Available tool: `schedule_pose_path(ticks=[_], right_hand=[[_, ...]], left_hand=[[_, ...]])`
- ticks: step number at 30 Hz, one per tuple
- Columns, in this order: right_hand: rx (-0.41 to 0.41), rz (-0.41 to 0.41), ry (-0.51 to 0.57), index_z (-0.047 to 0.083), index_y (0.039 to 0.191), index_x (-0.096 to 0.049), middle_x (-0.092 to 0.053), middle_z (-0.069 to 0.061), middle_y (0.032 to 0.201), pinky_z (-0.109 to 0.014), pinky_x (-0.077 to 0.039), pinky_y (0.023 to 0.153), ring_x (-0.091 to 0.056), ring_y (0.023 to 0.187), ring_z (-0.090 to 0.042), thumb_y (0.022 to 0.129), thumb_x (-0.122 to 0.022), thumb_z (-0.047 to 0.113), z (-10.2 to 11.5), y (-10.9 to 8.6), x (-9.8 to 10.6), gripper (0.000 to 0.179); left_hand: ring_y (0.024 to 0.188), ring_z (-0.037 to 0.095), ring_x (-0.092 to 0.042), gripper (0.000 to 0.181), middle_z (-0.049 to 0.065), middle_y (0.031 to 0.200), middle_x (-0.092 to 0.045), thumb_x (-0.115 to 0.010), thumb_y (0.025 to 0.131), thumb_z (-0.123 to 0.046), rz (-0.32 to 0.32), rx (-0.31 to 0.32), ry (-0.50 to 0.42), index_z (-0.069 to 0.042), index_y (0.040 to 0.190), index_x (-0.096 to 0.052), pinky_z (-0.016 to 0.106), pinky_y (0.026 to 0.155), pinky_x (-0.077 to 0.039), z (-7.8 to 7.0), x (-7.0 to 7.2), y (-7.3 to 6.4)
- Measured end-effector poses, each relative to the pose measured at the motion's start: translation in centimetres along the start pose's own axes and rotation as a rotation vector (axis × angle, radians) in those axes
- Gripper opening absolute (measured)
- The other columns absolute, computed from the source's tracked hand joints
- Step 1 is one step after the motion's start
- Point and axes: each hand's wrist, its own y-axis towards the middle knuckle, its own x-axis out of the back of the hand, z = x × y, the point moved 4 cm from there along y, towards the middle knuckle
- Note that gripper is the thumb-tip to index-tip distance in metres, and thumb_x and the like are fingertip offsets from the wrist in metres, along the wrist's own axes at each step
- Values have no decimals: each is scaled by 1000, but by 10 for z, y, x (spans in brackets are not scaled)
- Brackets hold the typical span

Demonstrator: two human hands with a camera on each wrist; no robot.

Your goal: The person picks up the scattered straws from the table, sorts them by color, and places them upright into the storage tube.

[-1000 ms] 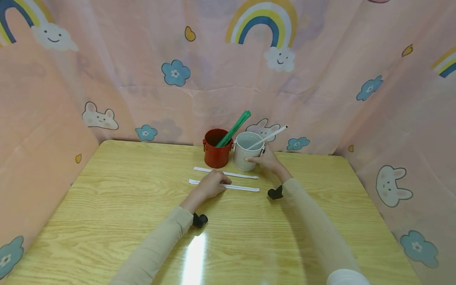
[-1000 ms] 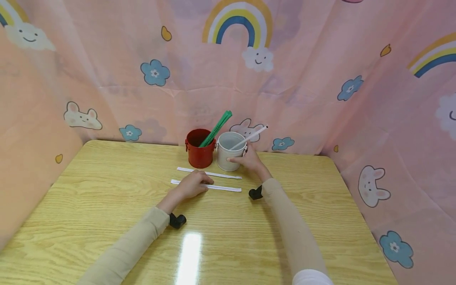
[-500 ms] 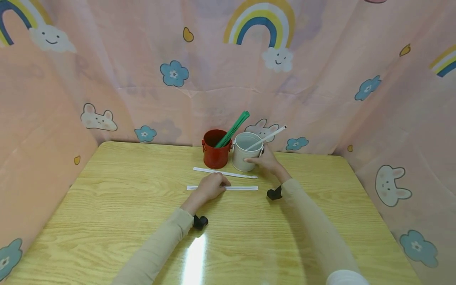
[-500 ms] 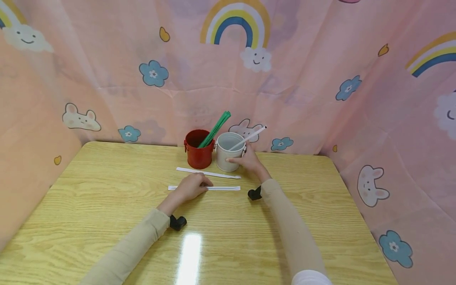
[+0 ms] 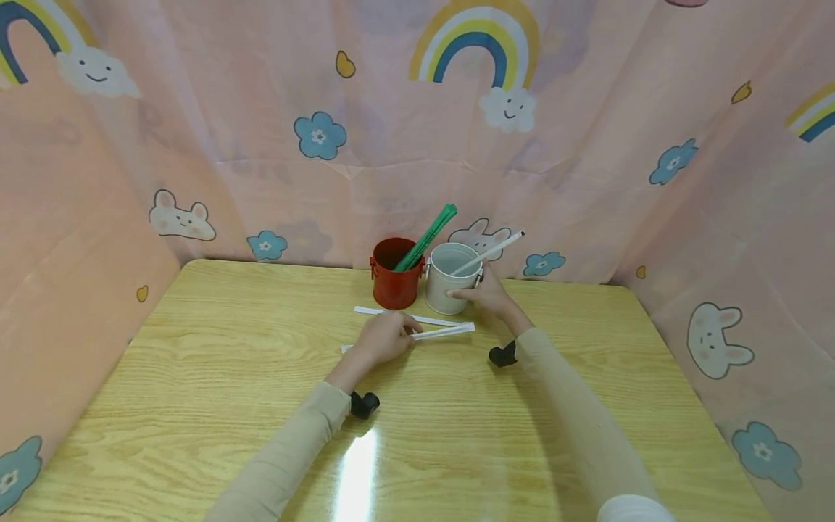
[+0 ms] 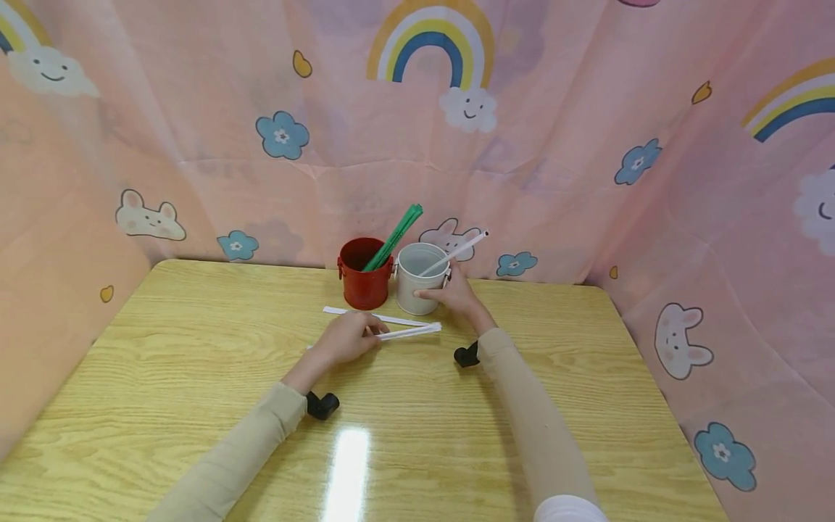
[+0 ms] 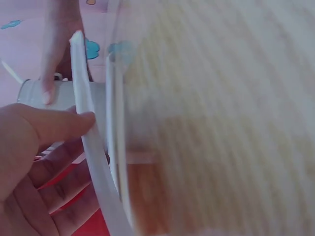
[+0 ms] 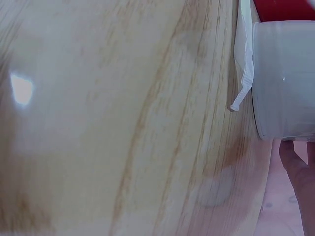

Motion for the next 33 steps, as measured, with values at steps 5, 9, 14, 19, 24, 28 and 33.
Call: schedule_pose_path(ticks=[5,9,14,19,24,28,33], right_hand=[[2,-3,15,3,144,-31,-46,-22,138,-51,-28,115,-43,128,-35,74,-79,-1,-3,1,1,85],[-14,-1,33,3,144,-30,-45,-22,139,-50,-28,115,-42,128,-35,74,-79,-1,-5,2,2,86],[-35,-12,16,3,144,-29,-45,-22,140,-50,-25,116,-41,130,-35,73,-80,0,-3,0,2,87],[-26,-15,-12,1,144,-28,-45,-24,139,-50,-24,116,-41,130,-37,73,-80,-1,1,-1,1,88],[-49,-21,6,-1,145,-22,-38,-25,143,-51,-21,117,-36,133,-38,75,-76,-3,-1,-2,2,88],[-55,-23,36,-3,146,-19,-34,-27,145,-51,-20,117,-33,133,-38,76,-73,-8,-3,-1,2,88],[-23,-14,38,-5,143,-27,-39,-28,141,-51,-21,117,-36,130,-36,76,-72,-10,-1,-1,1,81]], left_hand=[[75,13,-60,15,-1,87,-71,-70,86,-12,-43,0,-23,-15,100,-75,26,68,-49,-2,11,0],[69,10,-57,14,-2,84,-70,-72,85,-12,-78,8,-79,-15,98,-74,22,62,-46,-7,23,-1],[69,10,-58,17,-3,82,-70,-72,85,-11,-132,-10,-88,-17,100,-74,22,60,-46,-15,35,-3],[70,11,-59,21,-3,84,-70,-72,85,-12,-134,-22,-74,-15,105,-74,22,60,-47,-22,40,-4],[71,10,-59,20,-2,85,-70,-72,85,-14,-165,-41,-89,-14,105,-74,22,59,-46,-29,45,-4],[69,8,-56,17,-5,82,-69,-72,86,-18,-196,-54,-109,-17,103,-74,21,56,-43,-33,51,-2],[68,8,-54,16,-4,82,-70,-72,86,-17,-239,-76,-151,-15,102,-73,21,57,-41,-39,59,1]])
